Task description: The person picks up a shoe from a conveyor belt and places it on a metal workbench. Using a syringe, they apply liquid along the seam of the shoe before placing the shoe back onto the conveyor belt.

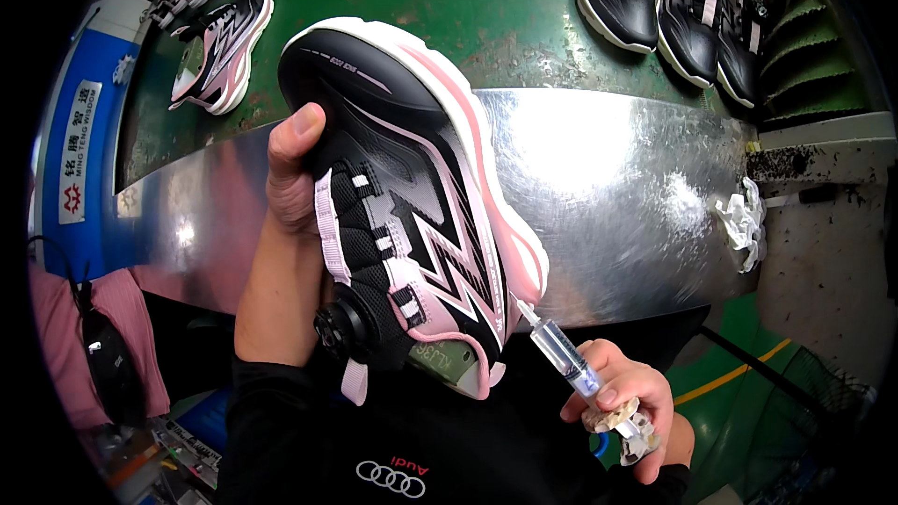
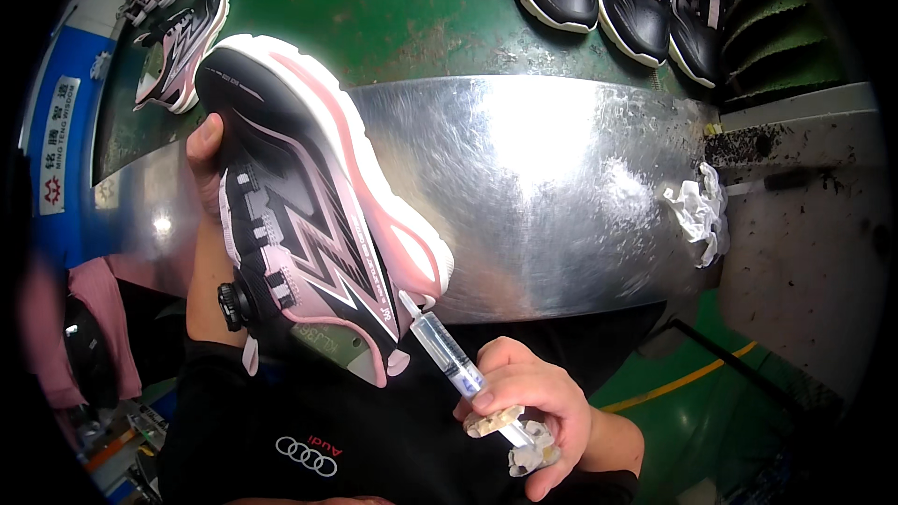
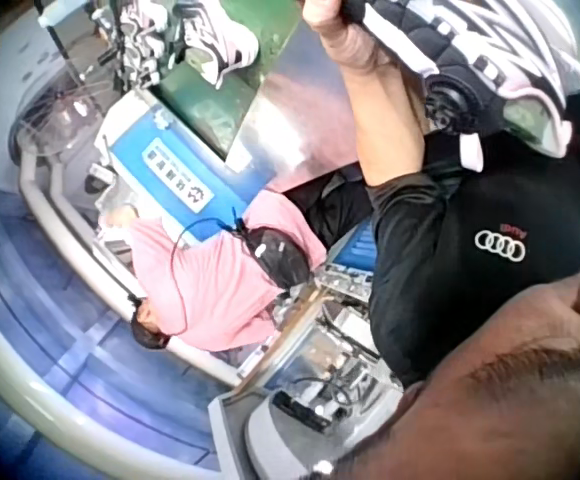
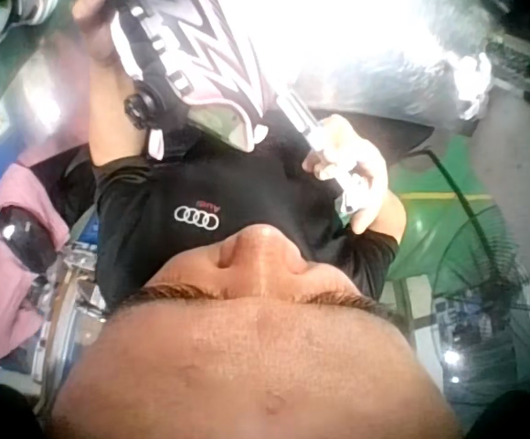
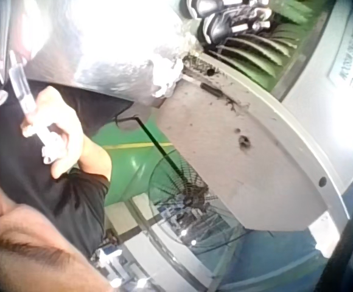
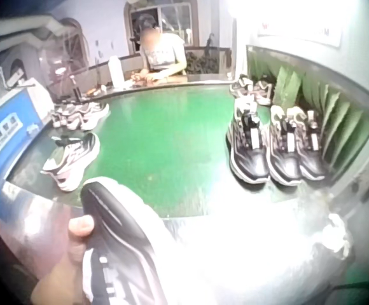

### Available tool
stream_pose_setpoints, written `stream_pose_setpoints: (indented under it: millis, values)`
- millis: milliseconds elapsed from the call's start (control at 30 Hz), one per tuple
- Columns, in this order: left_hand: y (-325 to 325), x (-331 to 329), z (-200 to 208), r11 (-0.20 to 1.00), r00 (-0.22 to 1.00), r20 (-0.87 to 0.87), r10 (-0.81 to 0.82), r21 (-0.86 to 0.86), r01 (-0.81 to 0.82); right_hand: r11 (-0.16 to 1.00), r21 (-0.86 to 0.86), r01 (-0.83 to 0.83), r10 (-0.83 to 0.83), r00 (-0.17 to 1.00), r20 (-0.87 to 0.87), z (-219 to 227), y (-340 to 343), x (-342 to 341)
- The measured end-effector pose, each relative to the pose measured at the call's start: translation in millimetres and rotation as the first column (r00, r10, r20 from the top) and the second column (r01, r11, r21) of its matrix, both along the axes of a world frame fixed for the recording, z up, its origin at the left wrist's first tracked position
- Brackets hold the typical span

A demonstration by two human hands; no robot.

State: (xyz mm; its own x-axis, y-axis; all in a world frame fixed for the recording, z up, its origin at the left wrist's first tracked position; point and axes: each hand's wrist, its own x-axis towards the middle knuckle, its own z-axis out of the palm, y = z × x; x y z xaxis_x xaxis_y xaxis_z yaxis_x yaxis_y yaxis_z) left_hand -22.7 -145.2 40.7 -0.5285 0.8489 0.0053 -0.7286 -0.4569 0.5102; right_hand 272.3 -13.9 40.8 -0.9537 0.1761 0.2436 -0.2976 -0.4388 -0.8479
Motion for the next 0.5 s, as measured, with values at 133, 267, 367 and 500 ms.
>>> stream_pose_setpoints:
  millis: [133, 267, 367, 500]
  values:
    - [3, 1, 3, 0.996, 0.994, 0.084, -0.072, 0.049, 0.068, 0.997, 0.079, -0.027, 0.027, 1.000, -0.001, -5, 7, 5]
    - [3, -1, -1, 0.999, 0.986, 0.162, -0.050, 0.017, 0.048, 0.995, 0.104, 0.013, -0.011, 1.000, -0.016, -12, 7, 9]
    - [6, -2, -5, 0.994, 0.987, 0.157, 0.043, -0.106, -0.027, 0.996, 0.083, 0.046, -0.044, 0.999, -0.028, -18, 5, 10]
    - [4, -11, -8, 0.976, 0.989, 0.130, 0.070, -0.215, -0.041, 0.997, 0.056, 0.061, -0.059, 0.998, -0.028, -26, 5, 13]
